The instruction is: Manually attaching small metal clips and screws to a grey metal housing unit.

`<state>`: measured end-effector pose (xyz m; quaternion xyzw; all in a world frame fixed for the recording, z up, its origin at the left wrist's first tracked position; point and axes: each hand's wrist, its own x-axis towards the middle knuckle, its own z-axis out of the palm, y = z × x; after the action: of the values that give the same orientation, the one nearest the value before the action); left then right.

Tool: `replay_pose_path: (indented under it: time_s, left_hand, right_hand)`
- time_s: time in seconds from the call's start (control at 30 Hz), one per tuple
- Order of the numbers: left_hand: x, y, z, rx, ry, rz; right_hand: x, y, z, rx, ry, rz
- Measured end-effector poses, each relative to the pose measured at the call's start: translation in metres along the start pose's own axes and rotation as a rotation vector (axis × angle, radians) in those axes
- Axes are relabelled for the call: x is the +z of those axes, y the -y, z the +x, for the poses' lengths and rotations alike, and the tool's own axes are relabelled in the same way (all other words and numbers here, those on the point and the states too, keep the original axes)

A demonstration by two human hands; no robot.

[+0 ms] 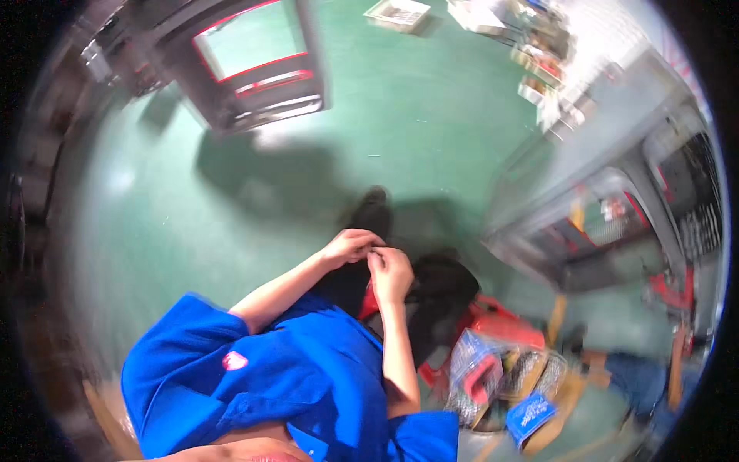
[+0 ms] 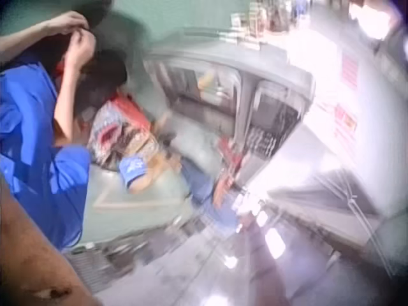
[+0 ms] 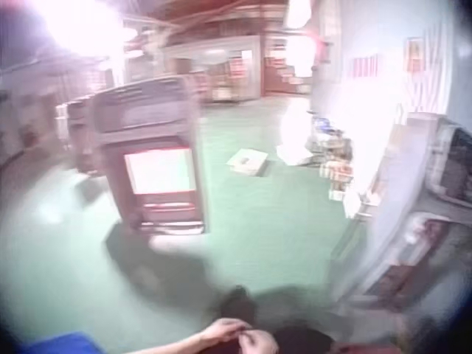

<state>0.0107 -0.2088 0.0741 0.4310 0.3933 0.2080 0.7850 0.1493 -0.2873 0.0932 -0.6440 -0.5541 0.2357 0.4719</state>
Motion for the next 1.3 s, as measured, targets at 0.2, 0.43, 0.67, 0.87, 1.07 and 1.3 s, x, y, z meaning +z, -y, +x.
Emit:
replay_pose_path:
  time_s: [0.2, 0.43, 0.67, 0.87, 1.07, 1.3]
  left_hand:
    - [0.028, 0.006, 0.016, -0.006, 0.11, -0.101]
    - [0.058, 0.072, 0.017, -0.038, -0.033, -0.174]
    - [0.065, 0.065, 0.011, 0.045, -0.025, -0.215]
    - [0.075, 0.055, 0.016, -0.098, 0.032, -0.475]
    - [0.072, 0.042, 0.02, -0.034, 0.1, -0.369]
    - [0.076, 0.024, 0.021, 0.048, 0.197, -0.261]
  right_hand:
    - [-0.009, -0.015, -0.014, 0.019, -0.09, -0.049]
    - [-0.021, -0.023, -0.034, -0.197, -0.024, -0.46]
    - [-0.028, -0.022, -0.038, -0.268, -0.095, -0.336]
    - [-0.036, -0.009, -0.029, -0.365, -0.227, -0.278]
    - [-0.106, 0.016, 0.018, -0.153, -0.393, 0.078]
    - [-0.273, 0.079, 0.121, -0.464, -0.929, -0.091]
